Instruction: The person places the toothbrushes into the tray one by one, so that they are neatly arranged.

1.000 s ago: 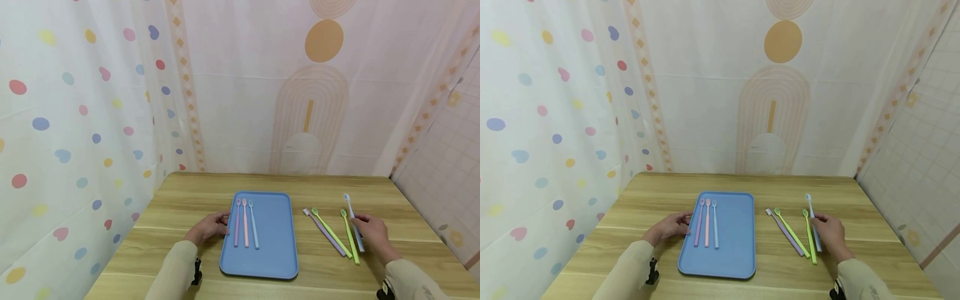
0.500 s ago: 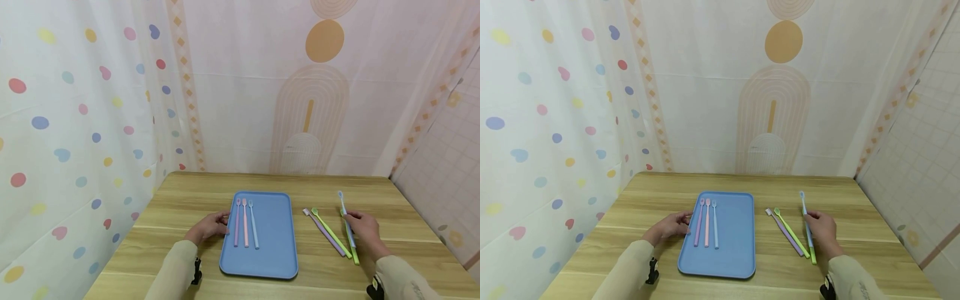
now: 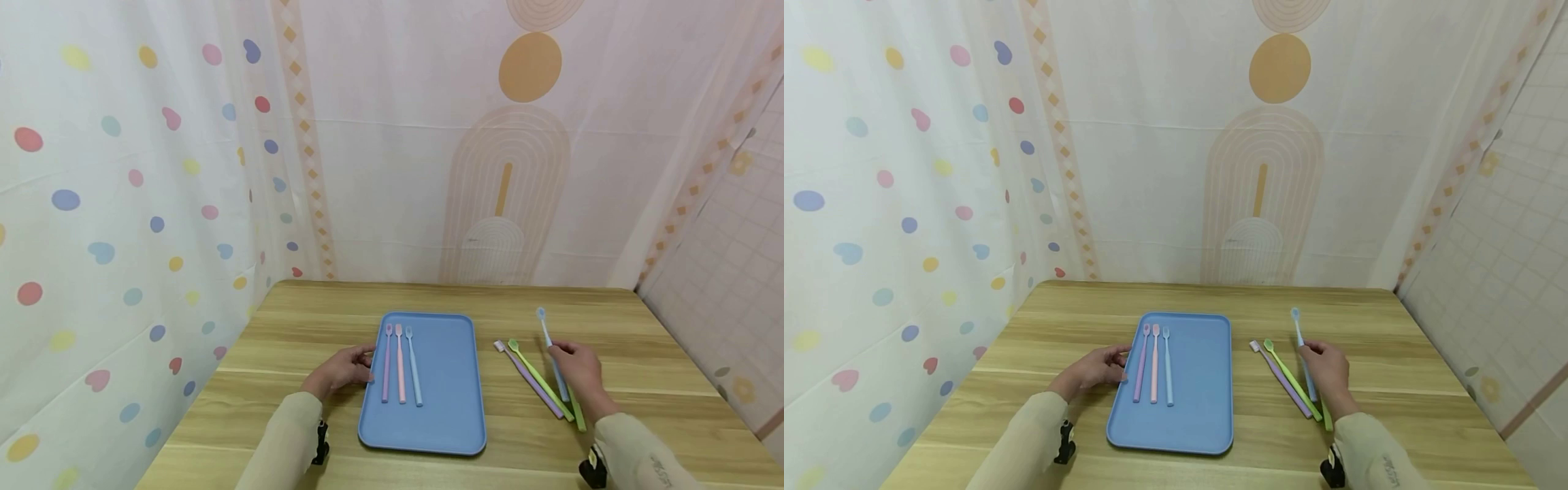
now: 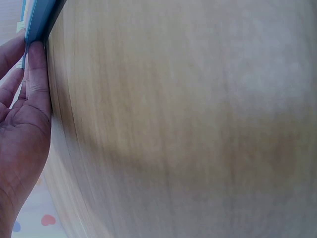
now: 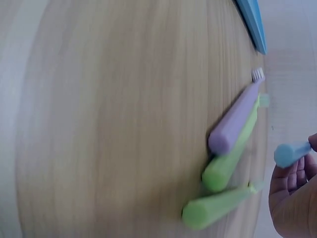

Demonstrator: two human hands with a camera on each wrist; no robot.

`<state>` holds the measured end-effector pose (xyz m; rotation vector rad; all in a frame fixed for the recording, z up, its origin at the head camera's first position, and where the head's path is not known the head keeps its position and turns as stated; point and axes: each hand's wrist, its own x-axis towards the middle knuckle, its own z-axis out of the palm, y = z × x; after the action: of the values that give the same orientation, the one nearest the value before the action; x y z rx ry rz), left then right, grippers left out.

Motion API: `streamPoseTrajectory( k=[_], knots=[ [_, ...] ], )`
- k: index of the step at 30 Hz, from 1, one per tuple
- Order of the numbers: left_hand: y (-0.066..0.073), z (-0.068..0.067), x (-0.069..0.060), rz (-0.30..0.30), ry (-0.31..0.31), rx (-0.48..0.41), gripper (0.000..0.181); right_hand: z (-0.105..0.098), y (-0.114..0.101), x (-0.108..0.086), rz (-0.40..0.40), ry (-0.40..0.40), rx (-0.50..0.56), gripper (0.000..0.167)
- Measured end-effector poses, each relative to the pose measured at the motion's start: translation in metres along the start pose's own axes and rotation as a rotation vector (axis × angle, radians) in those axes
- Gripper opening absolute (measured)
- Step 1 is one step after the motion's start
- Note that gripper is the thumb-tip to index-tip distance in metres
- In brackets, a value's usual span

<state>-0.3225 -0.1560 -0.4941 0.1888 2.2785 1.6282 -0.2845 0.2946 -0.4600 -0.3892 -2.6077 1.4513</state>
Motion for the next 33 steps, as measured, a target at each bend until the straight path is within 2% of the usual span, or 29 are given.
streamPoseTrajectory(
  k=[10, 16, 24, 33],
  knots=[
    [0.000, 0.000, 0.000, -0.002, 0.003, 0.009, 0.069, 0.017, -0.007, -0.002, -0.021, 0.022, 0.037, 0.044],
    [0.000, 0.000, 0.001, 0.001, 0.005, 0.015, 0.069, 0.022, -0.010, -0.002, -0.040, 0.023, 0.009, 0.043],
    [-0.002, -0.001, 0.002, 0.003, 0.005, 0.020, 0.069, 0.033, -0.022, -0.004, -0.073, 0.089, 0.014, 0.037],
    [-0.001, 0.000, 0.001, -0.004, 0.018, 0.018, 0.070, 0.055, -0.036, -0.004, -0.110, 0.157, 0.073, 0.028]
  ],
)
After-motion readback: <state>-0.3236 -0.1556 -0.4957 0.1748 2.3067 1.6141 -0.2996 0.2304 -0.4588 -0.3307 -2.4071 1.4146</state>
